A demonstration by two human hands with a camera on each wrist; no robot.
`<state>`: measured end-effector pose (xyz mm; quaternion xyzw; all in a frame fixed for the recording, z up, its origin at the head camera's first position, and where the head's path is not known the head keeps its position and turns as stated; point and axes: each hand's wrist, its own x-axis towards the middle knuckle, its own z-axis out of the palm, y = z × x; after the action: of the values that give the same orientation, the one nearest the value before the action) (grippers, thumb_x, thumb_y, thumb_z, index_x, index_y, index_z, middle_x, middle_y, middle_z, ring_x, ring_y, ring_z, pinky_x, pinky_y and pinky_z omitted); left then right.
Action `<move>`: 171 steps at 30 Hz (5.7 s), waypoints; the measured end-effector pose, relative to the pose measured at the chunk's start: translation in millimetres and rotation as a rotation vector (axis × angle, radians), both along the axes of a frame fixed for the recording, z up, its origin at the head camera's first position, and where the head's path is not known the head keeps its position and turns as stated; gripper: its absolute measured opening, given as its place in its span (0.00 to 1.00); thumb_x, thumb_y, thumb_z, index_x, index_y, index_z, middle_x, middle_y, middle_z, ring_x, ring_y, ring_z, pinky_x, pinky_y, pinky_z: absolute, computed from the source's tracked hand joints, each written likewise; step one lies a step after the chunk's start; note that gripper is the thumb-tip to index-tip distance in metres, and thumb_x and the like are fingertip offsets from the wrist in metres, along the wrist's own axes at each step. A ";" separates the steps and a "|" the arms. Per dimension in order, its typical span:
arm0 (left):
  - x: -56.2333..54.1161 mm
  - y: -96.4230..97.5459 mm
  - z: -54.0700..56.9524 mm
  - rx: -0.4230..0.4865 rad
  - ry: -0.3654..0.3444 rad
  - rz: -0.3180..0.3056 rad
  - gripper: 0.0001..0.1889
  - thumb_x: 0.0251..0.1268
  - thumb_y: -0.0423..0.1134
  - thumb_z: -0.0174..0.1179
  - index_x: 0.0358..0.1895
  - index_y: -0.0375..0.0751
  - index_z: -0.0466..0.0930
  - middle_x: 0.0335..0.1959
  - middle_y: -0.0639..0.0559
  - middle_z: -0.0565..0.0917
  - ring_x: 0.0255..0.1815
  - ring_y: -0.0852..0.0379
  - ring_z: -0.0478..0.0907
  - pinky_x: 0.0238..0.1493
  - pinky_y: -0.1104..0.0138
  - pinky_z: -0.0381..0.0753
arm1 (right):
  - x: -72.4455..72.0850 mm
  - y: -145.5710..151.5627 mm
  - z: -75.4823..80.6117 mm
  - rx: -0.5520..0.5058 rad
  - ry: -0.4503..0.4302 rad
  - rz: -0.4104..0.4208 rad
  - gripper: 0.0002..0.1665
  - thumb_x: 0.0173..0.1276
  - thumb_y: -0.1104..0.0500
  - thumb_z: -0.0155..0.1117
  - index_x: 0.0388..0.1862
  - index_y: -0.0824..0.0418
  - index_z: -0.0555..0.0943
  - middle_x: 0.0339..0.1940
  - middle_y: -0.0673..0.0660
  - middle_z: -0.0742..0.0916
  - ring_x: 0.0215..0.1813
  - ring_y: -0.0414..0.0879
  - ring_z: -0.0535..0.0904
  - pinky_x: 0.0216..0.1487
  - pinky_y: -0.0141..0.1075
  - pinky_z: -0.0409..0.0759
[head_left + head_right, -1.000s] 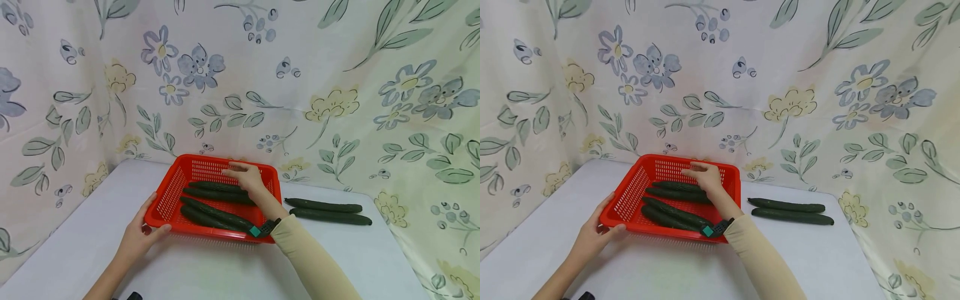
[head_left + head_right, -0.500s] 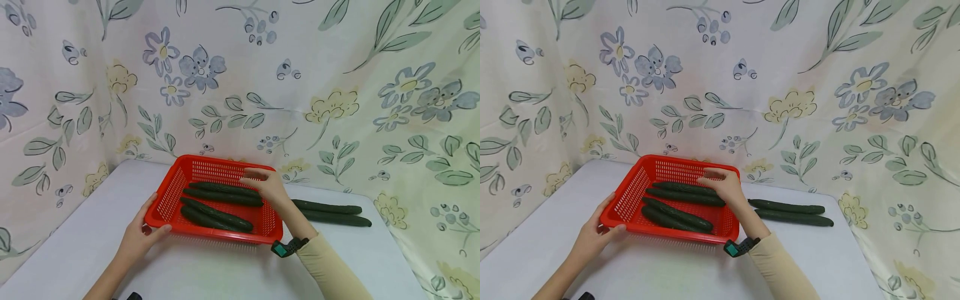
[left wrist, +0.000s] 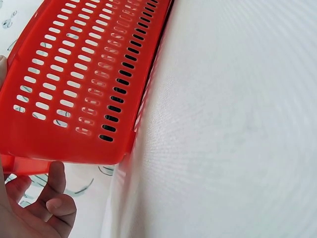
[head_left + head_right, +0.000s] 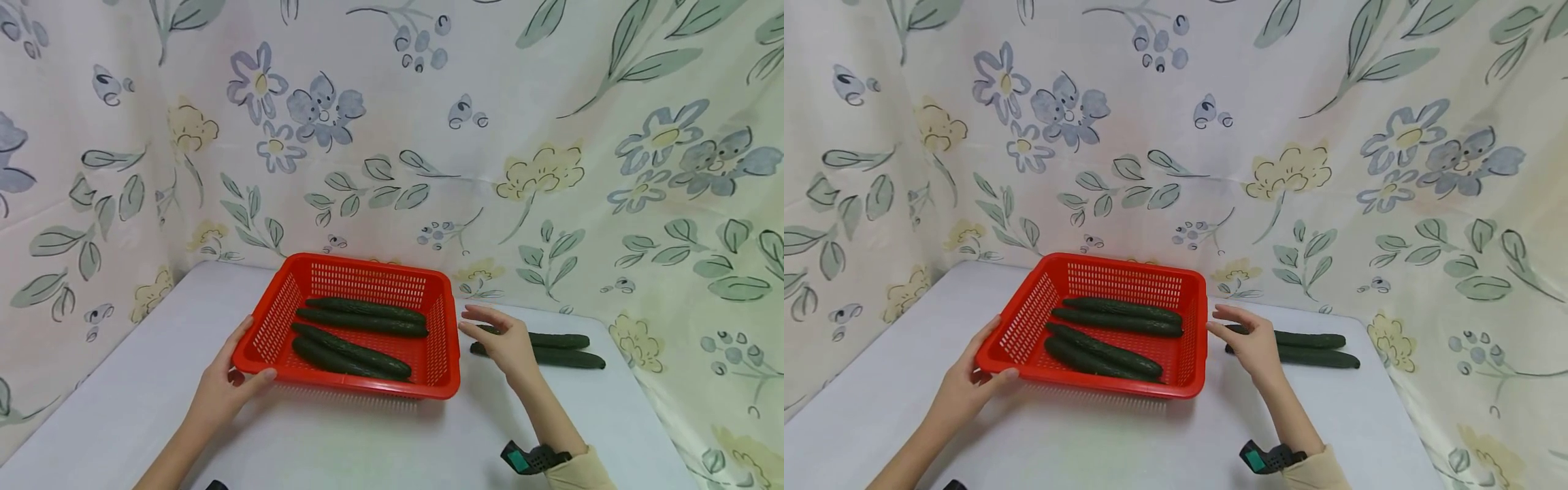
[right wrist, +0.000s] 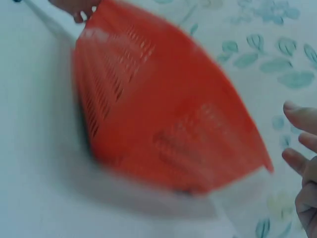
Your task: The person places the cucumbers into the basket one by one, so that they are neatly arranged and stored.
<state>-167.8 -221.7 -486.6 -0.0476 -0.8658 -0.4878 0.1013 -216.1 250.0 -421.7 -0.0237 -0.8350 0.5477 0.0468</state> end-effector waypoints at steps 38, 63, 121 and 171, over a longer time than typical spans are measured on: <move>-0.9 -1.5 -4.0 -0.002 0.033 -0.010 0.51 0.68 0.46 0.73 0.88 0.63 0.50 0.78 0.38 0.70 0.51 0.65 0.73 0.39 0.70 0.78 | 28.6 140.7 -91.7 0.256 0.088 -0.313 0.41 0.62 0.46 0.83 0.72 0.56 0.81 0.74 0.63 0.79 0.61 0.51 0.80 0.63 0.50 0.78; -0.3 0.6 0.7 -0.017 0.036 0.005 0.52 0.66 0.45 0.75 0.88 0.59 0.52 0.77 0.37 0.71 0.48 0.64 0.71 0.35 0.70 0.75 | 27.0 141.5 -92.8 0.473 0.132 -0.174 0.32 0.58 0.47 0.86 0.59 0.55 0.85 0.29 0.60 0.87 0.13 0.37 0.60 0.19 0.33 0.65; 0.6 -1.4 -1.7 0.009 0.035 -0.005 0.51 0.67 0.46 0.74 0.87 0.62 0.51 0.76 0.38 0.71 0.48 0.63 0.72 0.35 0.70 0.76 | 57.8 91.2 18.3 0.343 0.487 -0.181 0.23 0.55 0.67 0.86 0.52 0.63 0.92 0.49 0.25 0.84 0.32 0.26 0.84 0.33 0.20 0.79; -7.9 17.4 -8.5 0.062 0.024 -0.054 0.51 0.67 0.44 0.73 0.87 0.61 0.51 0.79 0.41 0.69 0.51 0.61 0.74 0.38 0.69 0.79 | -97.1 -115.9 60.1 0.138 0.339 0.093 0.24 0.63 0.49 0.83 0.55 0.58 0.92 0.58 0.57 0.90 0.59 0.53 0.83 0.58 0.50 0.81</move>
<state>-175.7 -204.4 -495.1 -0.0739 -0.8473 -0.5163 0.0998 -313.2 134.1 -361.7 0.1109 -0.8509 0.4870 0.1628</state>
